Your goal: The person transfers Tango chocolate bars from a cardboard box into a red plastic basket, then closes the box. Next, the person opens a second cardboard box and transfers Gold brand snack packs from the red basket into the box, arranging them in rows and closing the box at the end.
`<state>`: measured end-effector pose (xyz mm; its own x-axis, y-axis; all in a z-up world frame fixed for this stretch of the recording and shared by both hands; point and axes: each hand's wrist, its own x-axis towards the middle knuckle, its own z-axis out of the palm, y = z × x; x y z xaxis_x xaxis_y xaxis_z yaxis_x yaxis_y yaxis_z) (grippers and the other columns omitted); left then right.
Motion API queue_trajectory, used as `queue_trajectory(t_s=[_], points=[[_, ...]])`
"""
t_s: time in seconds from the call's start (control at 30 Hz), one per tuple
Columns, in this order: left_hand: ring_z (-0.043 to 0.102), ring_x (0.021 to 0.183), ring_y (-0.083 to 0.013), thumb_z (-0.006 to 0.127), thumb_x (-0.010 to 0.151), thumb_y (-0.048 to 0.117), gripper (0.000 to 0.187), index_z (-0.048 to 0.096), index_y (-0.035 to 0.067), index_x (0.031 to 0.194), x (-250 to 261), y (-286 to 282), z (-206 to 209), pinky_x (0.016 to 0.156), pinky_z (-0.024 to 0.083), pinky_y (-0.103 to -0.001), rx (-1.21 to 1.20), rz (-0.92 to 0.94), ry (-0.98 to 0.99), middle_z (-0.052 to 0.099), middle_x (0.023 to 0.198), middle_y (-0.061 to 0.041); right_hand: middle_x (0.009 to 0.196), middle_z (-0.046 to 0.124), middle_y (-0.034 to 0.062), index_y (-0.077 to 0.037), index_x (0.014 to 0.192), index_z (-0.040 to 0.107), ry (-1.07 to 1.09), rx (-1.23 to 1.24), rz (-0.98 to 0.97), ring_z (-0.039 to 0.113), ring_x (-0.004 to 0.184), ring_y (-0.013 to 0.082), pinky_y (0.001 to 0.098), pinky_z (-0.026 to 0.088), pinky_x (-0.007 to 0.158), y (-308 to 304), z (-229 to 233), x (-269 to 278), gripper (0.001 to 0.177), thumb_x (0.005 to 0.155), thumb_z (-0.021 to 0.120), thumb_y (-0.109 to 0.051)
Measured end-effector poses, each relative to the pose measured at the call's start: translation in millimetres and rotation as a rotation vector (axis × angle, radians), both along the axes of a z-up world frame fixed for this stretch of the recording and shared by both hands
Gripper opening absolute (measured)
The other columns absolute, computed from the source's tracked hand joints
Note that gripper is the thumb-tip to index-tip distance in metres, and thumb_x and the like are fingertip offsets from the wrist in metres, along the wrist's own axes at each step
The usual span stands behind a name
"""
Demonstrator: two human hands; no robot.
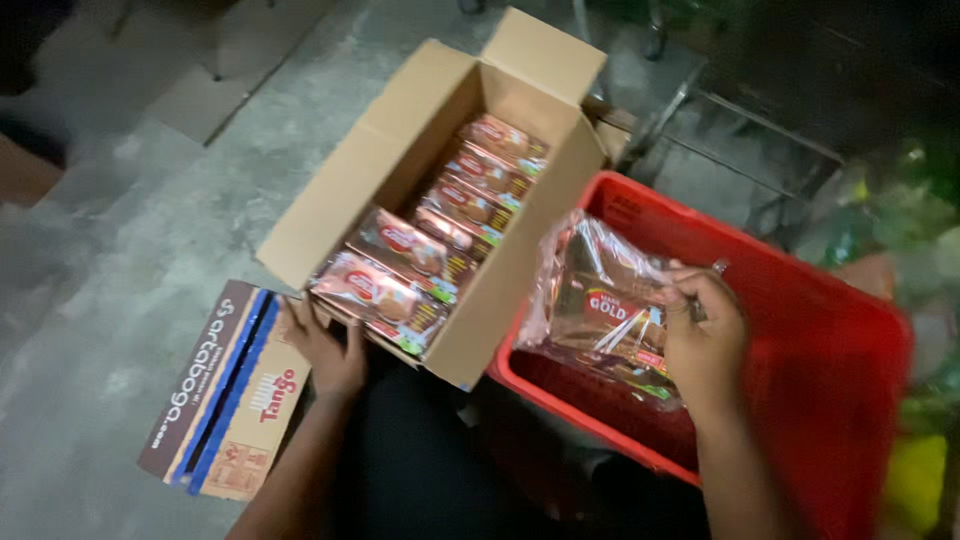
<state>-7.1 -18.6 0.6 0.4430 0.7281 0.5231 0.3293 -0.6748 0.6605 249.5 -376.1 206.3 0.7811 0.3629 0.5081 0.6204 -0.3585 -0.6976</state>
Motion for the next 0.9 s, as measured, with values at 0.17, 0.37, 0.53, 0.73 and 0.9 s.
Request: queue_trajectory(t_s=[0.17, 0.37, 0.53, 0.73, 0.9], points=[[0.004, 0.152, -0.0579, 0.065, 0.091, 0.049, 0.097, 0.017, -0.001, 0.16, 4.6, 13.3, -12.5, 0.122, 0.012, -0.069, -0.178, -0.073, 0.048, 0.006, 0.166, -0.032, 0.098, 0.067, 0.0243, 0.007, 0.085, 0.054, -0.018, 0.125, 0.048, 0.069, 0.111, 0.0445, 0.0508, 0.05, 0.1, 95.7, 21.9, 3.8, 0.018, 0.1, 0.063, 0.014], [0.01, 0.152, -0.0535, 0.059, 0.095, 0.036, 0.09, 0.013, 0.001, 0.164, 6.3, 22.2, -7.1, 0.125, 0.014, -0.062, -0.268, -0.024, 0.017, 0.011, 0.163, -0.03, 0.088, 0.064, 0.0182, 0.002, 0.087, 0.058, -0.097, 0.196, 0.068, 0.071, 0.095, 0.0334, 0.0408, 0.053, 0.085, 197.6, 23.0, 31.0, 0.018, 0.098, 0.069, 0.011], [0.019, 0.149, -0.0539, 0.06, 0.088, 0.055, 0.097, 0.023, 0.003, 0.161, 3.7, 32.7, -34.1, 0.123, 0.017, -0.065, -0.201, 0.01, 0.087, 0.022, 0.155, -0.028, 0.077, 0.063, 0.0136, -0.003, 0.086, 0.066, -0.259, 0.036, 0.064, 0.066, 0.079, 0.0388, 0.0416, 0.049, 0.077, 263.8, 17.4, 47.9, 0.015, 0.093, 0.078, 0.002], [0.022, 0.148, -0.0497, 0.057, 0.083, 0.065, 0.099, 0.026, 0.009, 0.159, 6.0, 30.8, -41.6, 0.125, 0.015, -0.061, -0.231, 0.038, 0.083, 0.026, 0.151, -0.023, 0.075, 0.057, 0.0133, -0.006, 0.082, 0.062, -0.249, -0.178, 0.165, 0.061, 0.079, 0.0428, 0.0502, 0.046, 0.08, 293.0, -8.4, 55.7, 0.019, 0.096, 0.075, -0.008], [0.023, 0.148, -0.0504, 0.057, 0.084, 0.063, 0.096, 0.028, 0.009, 0.158, 5.0, 32.6, -40.5, 0.123, 0.019, -0.063, -0.229, 0.026, 0.055, 0.027, 0.149, -0.024, 0.078, 0.057, 0.0199, -0.001, 0.086, 0.06, -0.186, -0.181, 0.264, 0.062, 0.082, 0.0493, 0.049, 0.049, 0.079, 278.1, -39.4, 78.0, 0.015, 0.096, 0.072, 0.001]])
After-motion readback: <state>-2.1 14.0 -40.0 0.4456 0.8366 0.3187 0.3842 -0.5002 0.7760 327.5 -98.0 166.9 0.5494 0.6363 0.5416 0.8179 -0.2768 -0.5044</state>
